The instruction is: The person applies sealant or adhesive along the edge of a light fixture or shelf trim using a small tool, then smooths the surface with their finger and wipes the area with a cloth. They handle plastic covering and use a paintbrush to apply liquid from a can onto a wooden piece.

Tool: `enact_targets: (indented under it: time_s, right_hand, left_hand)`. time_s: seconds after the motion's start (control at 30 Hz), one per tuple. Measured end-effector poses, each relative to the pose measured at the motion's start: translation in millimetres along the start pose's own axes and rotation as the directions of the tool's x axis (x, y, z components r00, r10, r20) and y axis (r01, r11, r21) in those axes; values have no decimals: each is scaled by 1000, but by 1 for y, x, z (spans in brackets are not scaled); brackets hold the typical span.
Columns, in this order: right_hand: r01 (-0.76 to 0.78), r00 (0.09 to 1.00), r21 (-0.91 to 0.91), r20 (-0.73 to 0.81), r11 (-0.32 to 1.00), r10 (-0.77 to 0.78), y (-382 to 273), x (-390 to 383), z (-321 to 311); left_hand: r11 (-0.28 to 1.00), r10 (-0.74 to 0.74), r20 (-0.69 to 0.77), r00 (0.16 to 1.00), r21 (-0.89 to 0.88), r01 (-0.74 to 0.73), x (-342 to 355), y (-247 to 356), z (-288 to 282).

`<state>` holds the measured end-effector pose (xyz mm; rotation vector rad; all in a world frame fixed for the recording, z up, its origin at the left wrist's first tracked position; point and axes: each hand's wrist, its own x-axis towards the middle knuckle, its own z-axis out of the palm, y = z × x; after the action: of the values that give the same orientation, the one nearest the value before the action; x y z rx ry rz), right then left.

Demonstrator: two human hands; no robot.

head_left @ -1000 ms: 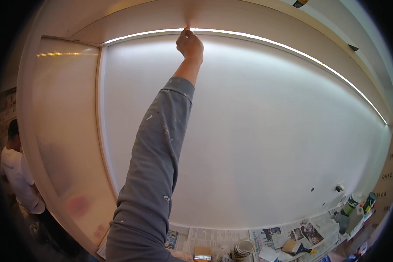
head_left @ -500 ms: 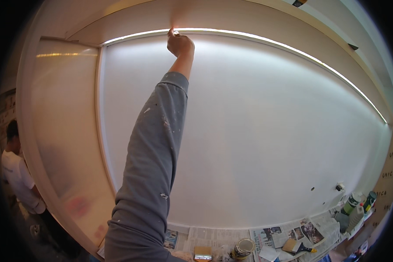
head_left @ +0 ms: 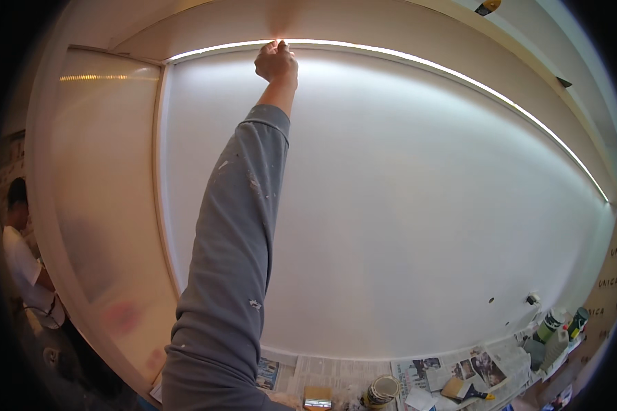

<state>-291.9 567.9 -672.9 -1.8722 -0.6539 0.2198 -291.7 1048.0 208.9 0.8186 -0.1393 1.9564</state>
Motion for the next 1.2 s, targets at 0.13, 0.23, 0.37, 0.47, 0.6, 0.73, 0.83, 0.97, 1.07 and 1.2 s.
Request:
enact_targets:
  time_s: [0.13, 0.23, 0.37, 0.47, 0.6, 0.73, 0.83, 0.97, 1.07, 1.2]
  right_hand:
    - [26, 990, -228, -128, 973, -56, -5, -19, 1]
    - [96, 986, -275, -109, 957, -130, -15, -17, -9]
    - [192, 959, -341, -136, 920, -250, -46, -19, -12]
    - [280, 922, -366, -154, 887, -355, -75, -18, -17]
    - [173, 948, -297, -208, 939, -240, -115, -28, -26]
    - [65, 975, -359, -177, 931, -136, -67, -25, -22]
    - [119, 968, -220, -193, 968, -163, -124, -24, -45]
    - [94, 989, 133, -127, 987, -77, -209, -15, -76]
    - [136, 988, 155, -91, 979, -123, -210, -4, -83]
    - [69, 997, 218, -34, 973, -64, -190, -14, -90]
  left_hand:
    - [991, 12, 47, 999, 130, -18, -17, 2, 6]
    - [945, 200, 191, 961, 223, -241, -11, 4, 2]
    - [976, 184, 520, 834, -198, -91, -78, -7, -4]
    - [979, 87, 638, 765, -196, 52, -175, 25, -61]
    - [904, -205, 748, 631, -102, 415, -297, 10, -165]
    - [682, -605, 658, 448, 139, 718, -408, -3, -274]
    - [503, -754, 626, 198, 357, 787, -500, -1, -329]
    - [301, -878, 471, -85, 682, 667, -561, 44, -383]
    - [210, -901, 395, -180, 760, 615, -588, 55, -413]
    - [234, -910, 376, -175, 814, 531, -608, 67, -434]
